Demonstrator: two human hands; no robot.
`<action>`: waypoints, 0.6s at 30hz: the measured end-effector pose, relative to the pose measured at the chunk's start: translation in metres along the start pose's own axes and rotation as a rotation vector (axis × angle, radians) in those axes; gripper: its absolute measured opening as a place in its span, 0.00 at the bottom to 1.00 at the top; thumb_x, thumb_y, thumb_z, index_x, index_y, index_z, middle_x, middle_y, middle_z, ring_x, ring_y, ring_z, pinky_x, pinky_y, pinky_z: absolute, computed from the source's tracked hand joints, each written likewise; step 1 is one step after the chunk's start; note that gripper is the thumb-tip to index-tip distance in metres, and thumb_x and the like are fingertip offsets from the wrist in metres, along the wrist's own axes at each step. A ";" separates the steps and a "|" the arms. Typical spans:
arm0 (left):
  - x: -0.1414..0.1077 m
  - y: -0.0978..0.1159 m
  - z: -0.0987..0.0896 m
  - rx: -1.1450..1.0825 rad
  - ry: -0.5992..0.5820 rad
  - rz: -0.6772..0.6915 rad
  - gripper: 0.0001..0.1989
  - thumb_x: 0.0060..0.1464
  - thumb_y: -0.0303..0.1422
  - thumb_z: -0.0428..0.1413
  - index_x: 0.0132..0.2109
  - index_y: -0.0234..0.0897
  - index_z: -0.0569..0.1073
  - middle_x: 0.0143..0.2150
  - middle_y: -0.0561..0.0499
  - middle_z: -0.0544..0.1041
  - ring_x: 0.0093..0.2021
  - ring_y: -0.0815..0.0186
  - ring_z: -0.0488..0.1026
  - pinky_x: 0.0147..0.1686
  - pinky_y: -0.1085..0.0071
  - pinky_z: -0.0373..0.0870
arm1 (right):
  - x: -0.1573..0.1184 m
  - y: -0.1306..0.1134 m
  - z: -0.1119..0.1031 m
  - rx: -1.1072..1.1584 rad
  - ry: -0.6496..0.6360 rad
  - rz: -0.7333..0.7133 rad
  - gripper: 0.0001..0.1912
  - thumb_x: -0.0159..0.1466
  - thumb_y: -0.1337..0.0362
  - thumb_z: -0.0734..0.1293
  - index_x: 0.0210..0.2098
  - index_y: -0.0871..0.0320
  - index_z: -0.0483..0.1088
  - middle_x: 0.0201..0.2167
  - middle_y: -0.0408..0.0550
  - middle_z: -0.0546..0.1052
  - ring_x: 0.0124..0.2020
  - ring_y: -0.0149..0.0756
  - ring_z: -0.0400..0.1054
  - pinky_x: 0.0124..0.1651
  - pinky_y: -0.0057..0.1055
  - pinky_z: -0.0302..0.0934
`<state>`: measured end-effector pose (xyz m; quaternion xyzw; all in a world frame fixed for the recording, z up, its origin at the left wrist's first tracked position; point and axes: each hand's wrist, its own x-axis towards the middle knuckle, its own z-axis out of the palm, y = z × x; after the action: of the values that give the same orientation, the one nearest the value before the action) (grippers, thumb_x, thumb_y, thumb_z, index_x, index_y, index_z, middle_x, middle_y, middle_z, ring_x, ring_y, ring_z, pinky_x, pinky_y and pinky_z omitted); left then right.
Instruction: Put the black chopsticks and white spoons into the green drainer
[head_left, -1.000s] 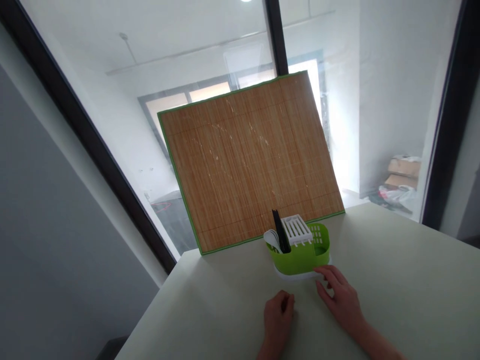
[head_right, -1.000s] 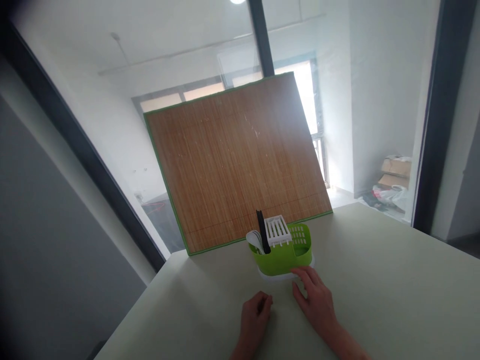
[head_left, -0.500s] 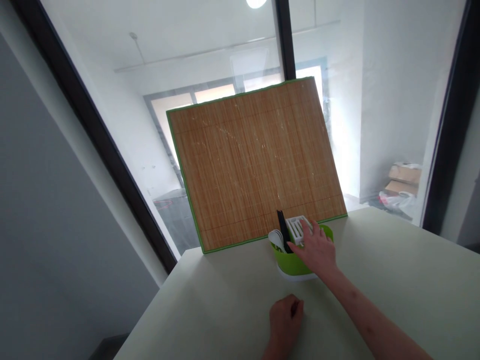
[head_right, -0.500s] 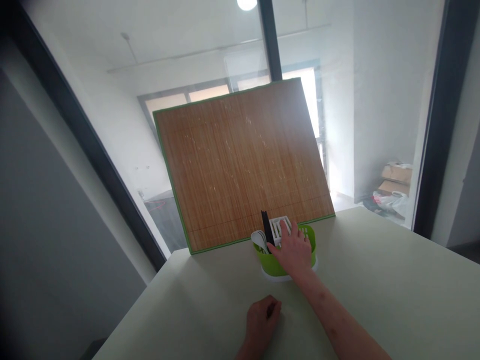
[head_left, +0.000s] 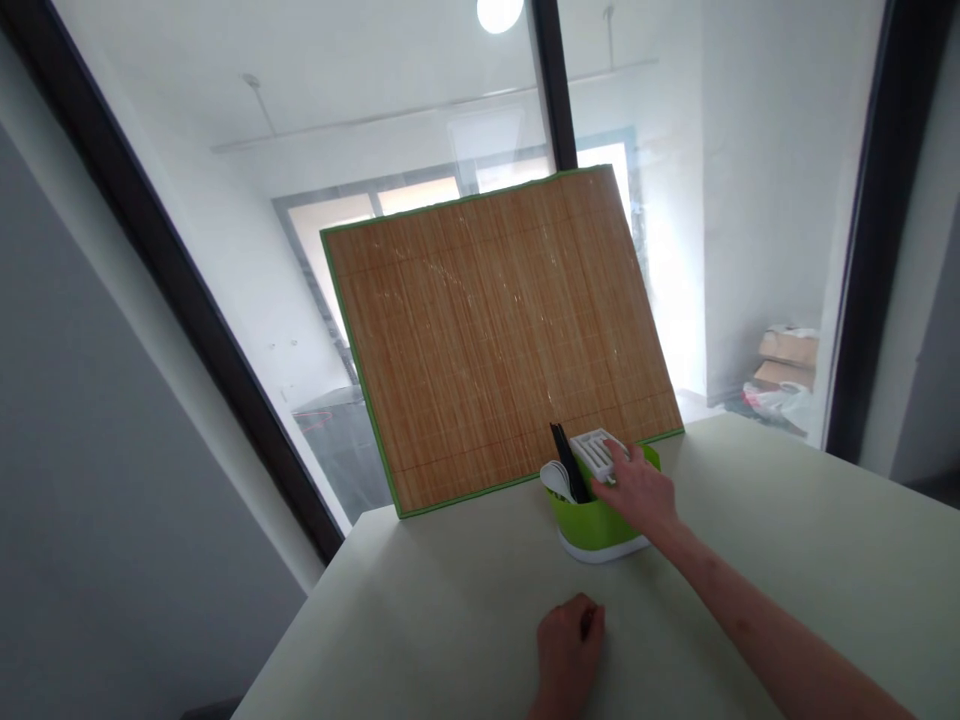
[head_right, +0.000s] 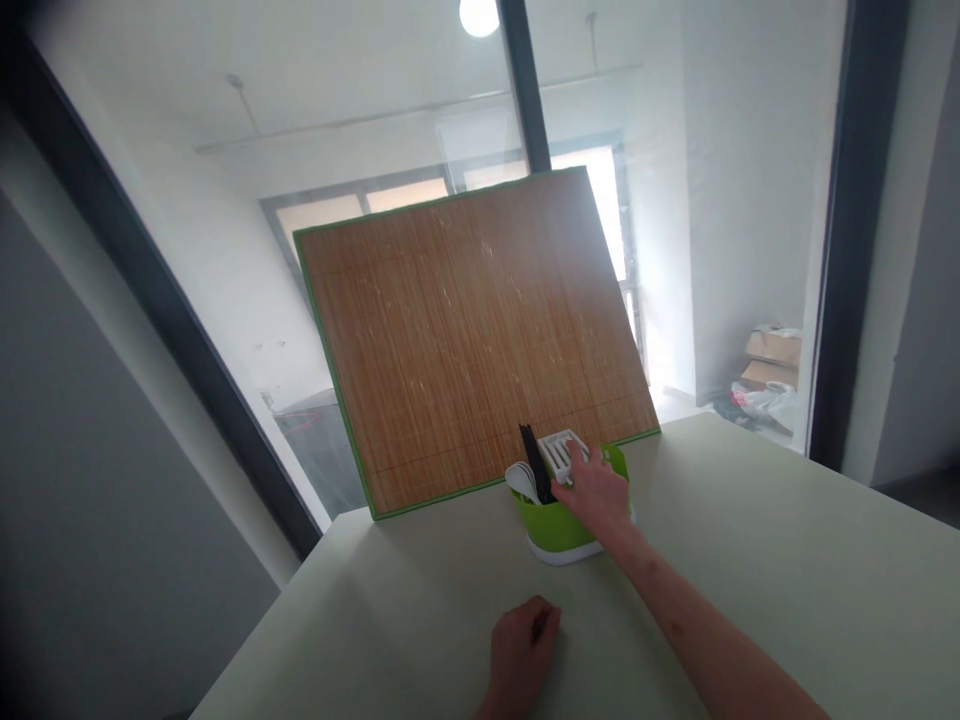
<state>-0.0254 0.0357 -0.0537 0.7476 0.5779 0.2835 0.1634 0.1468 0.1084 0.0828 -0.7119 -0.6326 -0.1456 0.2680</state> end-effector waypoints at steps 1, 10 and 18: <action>0.000 0.000 0.000 0.001 0.000 0.006 0.14 0.58 0.37 0.47 0.30 0.39 0.74 0.25 0.54 0.74 0.25 0.70 0.66 0.27 0.74 0.53 | 0.005 0.007 0.000 -0.001 0.000 -0.001 0.28 0.60 0.49 0.61 0.57 0.52 0.57 0.44 0.52 0.68 0.37 0.42 0.69 0.27 0.30 0.56; 0.007 -0.013 0.008 0.061 -0.041 0.022 0.17 0.59 0.40 0.45 0.30 0.38 0.73 0.24 0.51 0.73 0.25 0.68 0.67 0.28 0.73 0.57 | 0.064 0.102 -0.002 -0.051 0.008 0.094 0.28 0.61 0.47 0.59 0.56 0.54 0.59 0.48 0.55 0.68 0.37 0.41 0.69 0.29 0.30 0.58; 0.017 -0.021 0.016 0.105 -0.112 -0.041 0.15 0.57 0.39 0.47 0.30 0.40 0.74 0.24 0.50 0.74 0.26 0.65 0.69 0.30 0.72 0.62 | 0.099 0.189 0.004 -0.097 0.040 0.171 0.27 0.63 0.51 0.61 0.57 0.58 0.59 0.49 0.61 0.68 0.35 0.42 0.68 0.29 0.30 0.57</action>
<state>-0.0287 0.0597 -0.0745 0.7578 0.5972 0.2073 0.1617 0.3472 0.1813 0.0963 -0.7723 -0.5563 -0.1672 0.2572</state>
